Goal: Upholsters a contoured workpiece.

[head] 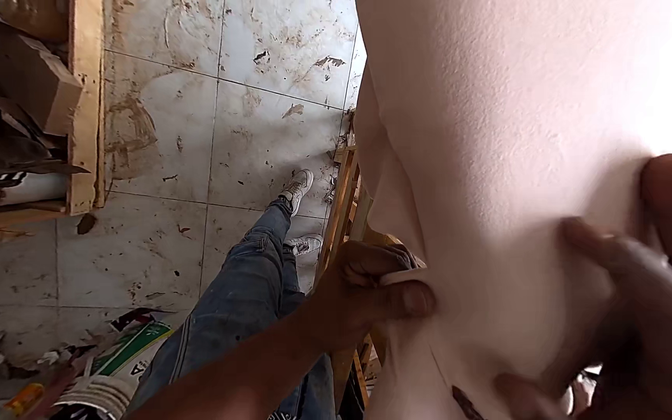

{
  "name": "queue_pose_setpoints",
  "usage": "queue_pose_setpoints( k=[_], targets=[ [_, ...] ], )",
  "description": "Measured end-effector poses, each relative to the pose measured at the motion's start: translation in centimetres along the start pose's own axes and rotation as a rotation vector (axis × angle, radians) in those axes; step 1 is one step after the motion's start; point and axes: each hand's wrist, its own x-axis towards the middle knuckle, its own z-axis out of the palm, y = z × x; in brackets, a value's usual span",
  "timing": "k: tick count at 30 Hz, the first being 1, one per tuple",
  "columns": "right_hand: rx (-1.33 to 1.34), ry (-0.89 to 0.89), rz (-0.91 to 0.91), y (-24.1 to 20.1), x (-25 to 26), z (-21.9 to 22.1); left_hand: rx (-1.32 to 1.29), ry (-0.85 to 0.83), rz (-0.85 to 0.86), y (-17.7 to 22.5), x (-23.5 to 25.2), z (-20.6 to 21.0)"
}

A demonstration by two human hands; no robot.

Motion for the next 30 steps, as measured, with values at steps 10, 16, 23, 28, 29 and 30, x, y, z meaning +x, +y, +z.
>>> queue_pose_setpoints(
  k=[10,16,23,28,29,30],
  targets=[
    [-0.156,-0.061,-0.04,-1.9,-0.2,0.4,0.272,0.102,0.066,3.5,0.3,1.1],
    [-0.162,0.023,-0.004,-2.5,-0.2,1.2,0.106,0.288,-0.149,4.8,-0.2,3.5],
    [-0.168,0.05,-0.001,-2.4,-0.1,1.5,0.271,0.392,-0.141,2.3,0.0,4.0],
    [-0.174,0.016,-0.015,-2.0,-0.2,1.2,0.338,0.258,-0.019,0.4,0.7,2.2],
    [-0.168,0.013,-0.017,-1.9,-0.2,1.2,0.323,0.24,-0.005,0.2,0.8,2.0],
    [-0.158,0.014,-0.017,-1.8,-0.2,1.3,0.304,0.227,0.007,-0.1,0.9,1.8]
  ],
)
